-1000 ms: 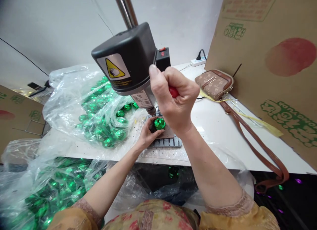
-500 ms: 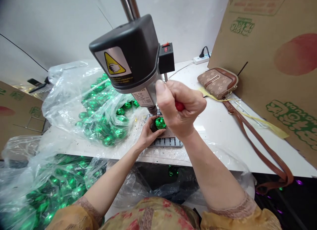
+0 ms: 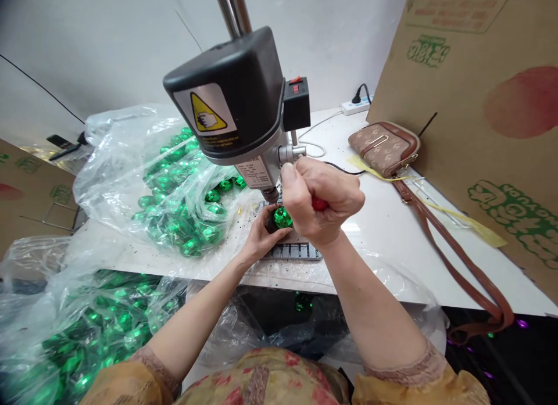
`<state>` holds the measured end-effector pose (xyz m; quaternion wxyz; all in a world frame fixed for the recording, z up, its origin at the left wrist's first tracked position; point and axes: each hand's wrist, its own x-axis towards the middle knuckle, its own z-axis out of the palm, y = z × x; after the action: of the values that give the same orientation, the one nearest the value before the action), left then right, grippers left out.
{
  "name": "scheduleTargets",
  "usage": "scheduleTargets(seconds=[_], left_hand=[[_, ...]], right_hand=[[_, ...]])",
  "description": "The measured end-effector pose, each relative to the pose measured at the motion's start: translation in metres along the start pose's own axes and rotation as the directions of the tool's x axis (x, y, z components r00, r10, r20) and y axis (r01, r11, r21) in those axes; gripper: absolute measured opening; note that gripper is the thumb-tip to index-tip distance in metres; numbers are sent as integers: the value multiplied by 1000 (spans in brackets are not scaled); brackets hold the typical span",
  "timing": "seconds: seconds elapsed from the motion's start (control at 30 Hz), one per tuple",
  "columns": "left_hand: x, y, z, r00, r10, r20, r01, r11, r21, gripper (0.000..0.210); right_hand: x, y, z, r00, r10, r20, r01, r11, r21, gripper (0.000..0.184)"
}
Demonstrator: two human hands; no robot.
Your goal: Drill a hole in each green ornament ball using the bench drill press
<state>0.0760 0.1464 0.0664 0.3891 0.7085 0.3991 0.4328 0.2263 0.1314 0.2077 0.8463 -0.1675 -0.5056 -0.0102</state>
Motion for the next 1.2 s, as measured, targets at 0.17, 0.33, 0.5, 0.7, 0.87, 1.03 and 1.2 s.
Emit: scheduleTargets(seconds=[0.17, 0.33, 0.5, 0.7, 0.87, 1.03, 1.2], left_hand=[[0, 1, 1, 1000, -3, 1, 3, 1000, -6, 58], [0, 2, 1, 1000, -2, -3, 2, 1000, -16, 61], [-1, 1, 1, 1000, -7, -9, 7, 1000, -6, 60], [-1, 9, 4, 995, -49, -86, 55, 996, 74, 57], [-55, 20, -1, 953, 152, -261, -65, 948, 311, 55], [-145, 5, -3, 755, 500, 425, -645, 685, 339, 47], [-171, -1, 6, 713, 346, 610, -669, 598, 442, 47]], right_hand=[[0, 3, -2, 997, -70, 33, 69, 997, 34, 52], [-5, 6, -7, 994, -96, 57, 93, 994, 50, 49], [-8, -1, -6, 997, -60, 39, 59, 998, 22, 49], [28, -19, 12, 968, 249, -30, -250, 967, -51, 48], [42, -19, 17, 965, 262, 18, -258, 959, -117, 50], [39, -17, 15, 974, 220, 43, -213, 968, -133, 52], [37, -17, 13, 973, 230, 21, -225, 965, -137, 48]])
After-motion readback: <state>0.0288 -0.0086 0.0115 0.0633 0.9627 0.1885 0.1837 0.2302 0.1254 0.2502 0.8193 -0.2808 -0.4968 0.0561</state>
